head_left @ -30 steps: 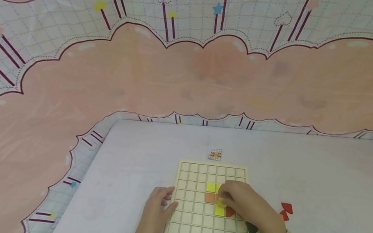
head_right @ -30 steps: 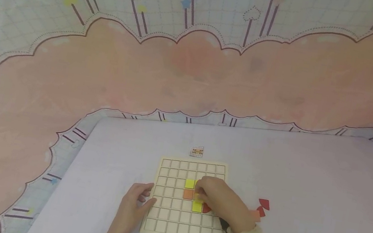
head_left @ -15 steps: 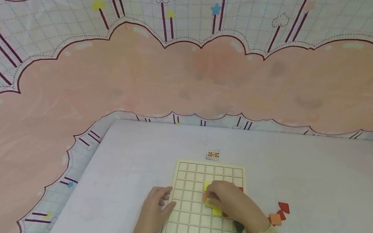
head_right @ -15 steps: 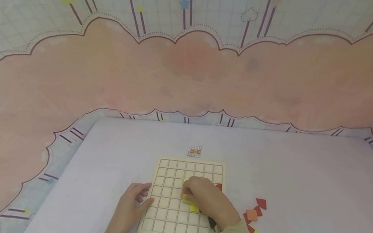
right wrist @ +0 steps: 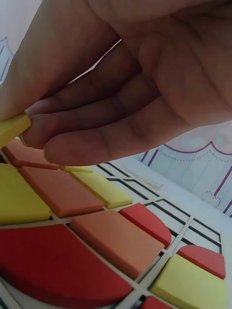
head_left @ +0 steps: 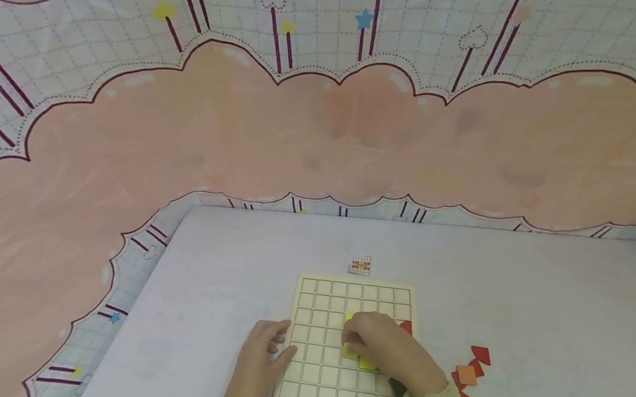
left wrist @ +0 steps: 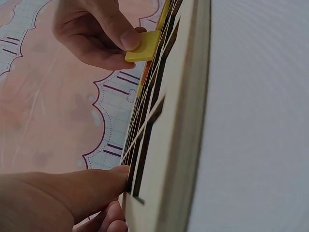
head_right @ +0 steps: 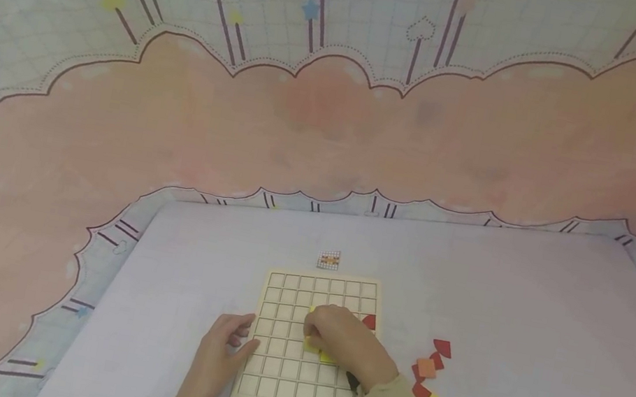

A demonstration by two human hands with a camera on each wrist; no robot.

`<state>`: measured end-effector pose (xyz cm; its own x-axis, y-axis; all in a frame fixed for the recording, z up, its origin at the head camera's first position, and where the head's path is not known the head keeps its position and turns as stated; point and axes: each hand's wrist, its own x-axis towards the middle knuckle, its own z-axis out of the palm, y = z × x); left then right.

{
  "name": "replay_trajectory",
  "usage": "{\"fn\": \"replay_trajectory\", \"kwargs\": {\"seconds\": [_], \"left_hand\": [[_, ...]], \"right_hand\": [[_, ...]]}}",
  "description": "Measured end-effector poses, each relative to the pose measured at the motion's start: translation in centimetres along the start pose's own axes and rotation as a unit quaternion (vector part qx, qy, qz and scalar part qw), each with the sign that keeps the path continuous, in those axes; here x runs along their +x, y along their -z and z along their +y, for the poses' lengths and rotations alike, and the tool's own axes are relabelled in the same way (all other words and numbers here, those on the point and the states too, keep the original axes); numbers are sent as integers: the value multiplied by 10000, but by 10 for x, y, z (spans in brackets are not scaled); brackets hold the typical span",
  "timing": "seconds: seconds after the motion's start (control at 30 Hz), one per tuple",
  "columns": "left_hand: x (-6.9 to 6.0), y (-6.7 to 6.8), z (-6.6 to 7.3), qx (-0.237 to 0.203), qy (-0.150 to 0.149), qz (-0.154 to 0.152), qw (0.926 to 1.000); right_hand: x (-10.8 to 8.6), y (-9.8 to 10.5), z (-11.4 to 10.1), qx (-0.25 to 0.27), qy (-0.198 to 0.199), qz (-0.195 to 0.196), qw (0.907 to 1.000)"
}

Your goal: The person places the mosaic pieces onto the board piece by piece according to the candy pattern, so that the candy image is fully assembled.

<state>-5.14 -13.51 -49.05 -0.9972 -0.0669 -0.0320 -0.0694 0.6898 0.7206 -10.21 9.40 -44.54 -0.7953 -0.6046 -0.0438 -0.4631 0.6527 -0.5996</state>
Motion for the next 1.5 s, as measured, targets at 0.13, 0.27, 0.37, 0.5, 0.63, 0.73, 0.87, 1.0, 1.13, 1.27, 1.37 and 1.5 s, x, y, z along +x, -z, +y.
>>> {"fn": "replay_trajectory", "kwargs": {"seconds": [0.13, 0.27, 0.37, 0.5, 0.63, 0.73, 0.87, 1.0, 1.13, 1.27, 1.37, 1.5], "left_hand": [[1, 1, 1, 22, 0, 9, 10000], [1, 1, 2, 10, 11, 29, 10000], [0, 1, 2, -3, 17, 31, 10000], [-1, 0, 3, -22, -51, 60, 10000], [-2, 0, 2, -37, -36, 62, 10000], [-2, 0, 2, -38, -63, 65, 10000], [-2, 0, 2, -17, -56, 67, 10000], [-2, 0, 2, 5, -3, 61, 10000], [-2, 0, 4, 24, -29, 79, 10000], [-2, 0, 4, 21, -20, 56, 10000], [-2, 1, 5, 54, 9, 29, 10000], [-3, 1, 5, 122, 30, 2, 9999]], "right_hand": [[1, 0, 0, -47, 91, 38, 9999], [1, -2, 0, 44, 55, 20, 10000], [0, -4, 0, 29, 74, 27, 10000], [-2, -5, 1, -33, 210, 79, 9997], [-3, -4, 2, -48, 232, 109, 9997], [-8, -2, 2, -49, 54, 123, 9999], [-17, 3, 3, -191, -144, 259, 9994], [-25, 12, 6, -373, -43, 380, 9986], [-34, 21, 11, -487, -79, 363, 9981], [-44, 29, 17, -607, -364, 337, 9969], [-52, 35, 22, -680, -552, 320, 9956], [-63, 40, 27, -715, -813, 286, 9937]]}}
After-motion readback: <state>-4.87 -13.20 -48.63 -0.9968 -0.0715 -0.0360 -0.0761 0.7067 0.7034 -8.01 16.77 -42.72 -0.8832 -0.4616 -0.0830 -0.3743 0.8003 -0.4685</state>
